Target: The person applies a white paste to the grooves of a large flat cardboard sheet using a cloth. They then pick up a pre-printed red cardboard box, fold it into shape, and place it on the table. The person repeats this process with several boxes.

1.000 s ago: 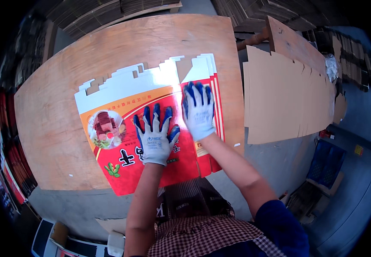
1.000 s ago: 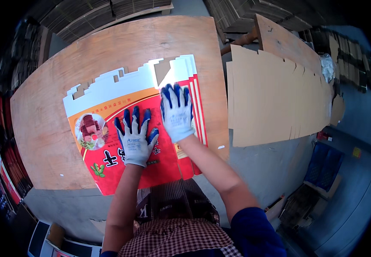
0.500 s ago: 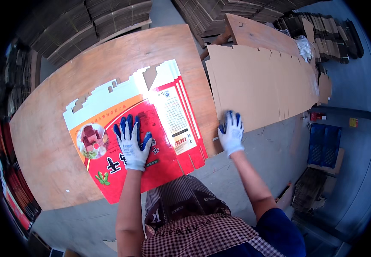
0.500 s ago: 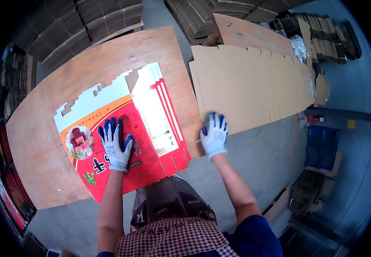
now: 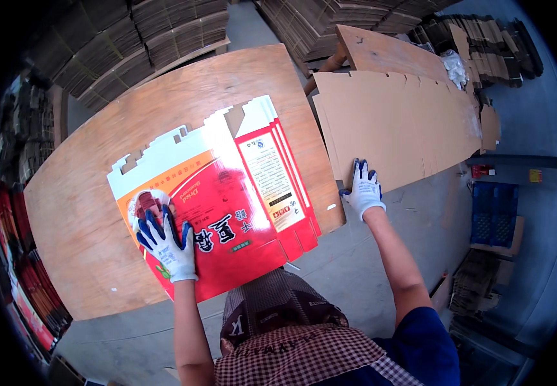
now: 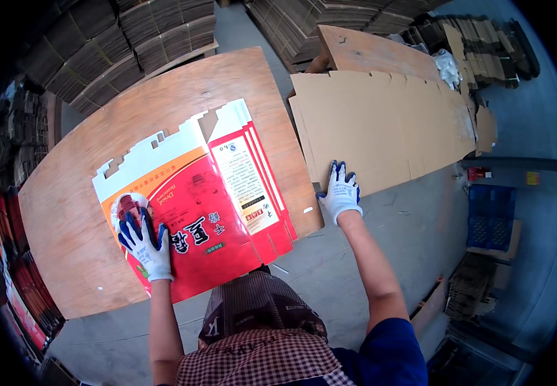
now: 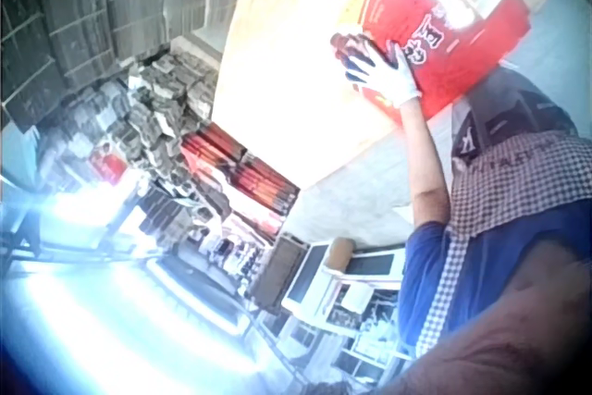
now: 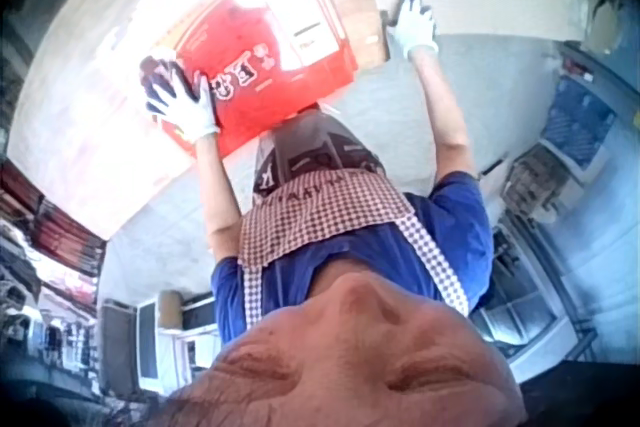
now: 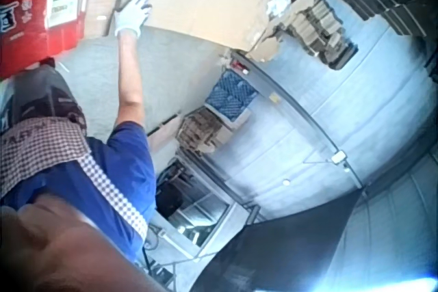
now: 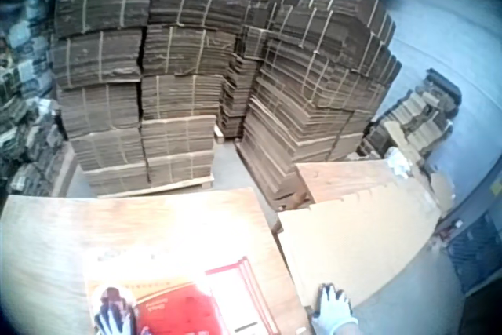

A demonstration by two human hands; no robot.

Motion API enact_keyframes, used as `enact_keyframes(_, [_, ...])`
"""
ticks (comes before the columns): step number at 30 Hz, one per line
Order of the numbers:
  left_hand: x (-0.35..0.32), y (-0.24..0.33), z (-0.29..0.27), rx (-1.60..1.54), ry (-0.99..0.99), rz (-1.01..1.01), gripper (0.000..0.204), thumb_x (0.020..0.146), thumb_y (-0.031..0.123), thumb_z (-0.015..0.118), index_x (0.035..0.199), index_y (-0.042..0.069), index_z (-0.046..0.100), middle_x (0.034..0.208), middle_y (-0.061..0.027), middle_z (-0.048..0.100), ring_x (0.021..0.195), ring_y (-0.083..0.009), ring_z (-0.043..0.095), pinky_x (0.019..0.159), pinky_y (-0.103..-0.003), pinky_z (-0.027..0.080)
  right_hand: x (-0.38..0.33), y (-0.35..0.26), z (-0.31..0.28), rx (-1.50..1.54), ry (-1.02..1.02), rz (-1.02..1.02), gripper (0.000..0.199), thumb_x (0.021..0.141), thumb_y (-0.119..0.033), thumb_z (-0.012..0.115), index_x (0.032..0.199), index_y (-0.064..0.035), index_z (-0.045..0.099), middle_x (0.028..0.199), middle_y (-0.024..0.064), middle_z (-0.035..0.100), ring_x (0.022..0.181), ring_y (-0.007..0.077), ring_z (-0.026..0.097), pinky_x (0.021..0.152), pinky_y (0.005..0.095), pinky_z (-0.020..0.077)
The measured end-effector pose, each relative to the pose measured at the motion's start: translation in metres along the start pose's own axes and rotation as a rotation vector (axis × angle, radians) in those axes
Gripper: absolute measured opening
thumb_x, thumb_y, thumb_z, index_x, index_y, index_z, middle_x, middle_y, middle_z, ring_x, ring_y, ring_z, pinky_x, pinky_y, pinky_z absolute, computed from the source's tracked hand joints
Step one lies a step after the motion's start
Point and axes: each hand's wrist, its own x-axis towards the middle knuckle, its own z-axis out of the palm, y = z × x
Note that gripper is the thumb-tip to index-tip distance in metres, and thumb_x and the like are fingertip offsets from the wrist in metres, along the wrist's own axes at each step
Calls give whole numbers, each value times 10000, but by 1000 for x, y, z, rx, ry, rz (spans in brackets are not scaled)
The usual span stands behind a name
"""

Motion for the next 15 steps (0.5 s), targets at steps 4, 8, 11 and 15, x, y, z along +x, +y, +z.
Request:
enact_keyframes(4, [-5, -17, -3, 167, -145, 14, 689, 870, 462, 636, 1469, 195, 425, 1607, -139, 192, 1465, -409, 148, 1179, -571, 99, -5, -11, 17, -61, 26, -47, 865, 916, -292, 610, 1549, -33, 80, 1584, 219, 197, 1346, 470, 384, 1059, 524, 398])
enact_keyframes(8, [-6, -16, -2, 147, -150, 2, 711, 873, 493, 620, 1482, 201, 400, 1607, -141, 187, 1463, -425, 139, 1179, -585, 89, -5, 0, 39, -260, 110, -23, 687, 939, -122, 471, 1526, 25, 145, 1518, 246, 327, 1222, 454, 526, 926, 480, 519])
enact_keyframes(11, [-6, -16, 0, 127, -153, 3, 738, 861, 504, 629, 1491, 207, 384, 1602, -147, 197, 1463, -431, 131, 1179, -594, 81, -12, 22, 27, -192, 244, -40, 646, 923, -110, 461, 1507, 29, 223, 1450, 232, 426, 1163, 450, 565, 882, 493, 534])
enact_keyframes(15, [-8, -16, 1, 86, -156, -11, 727, 855, 516, 633, 1477, 213, 412, 1599, -158, 200, 1463, -438, 126, 1179, -595, 76, -81, 32, -55, -16, 649, -204, 666, 837, 12, 519, 1472, 7, 318, 1307, 231, 548, 1087, 325, 632, 829, 418, 546])
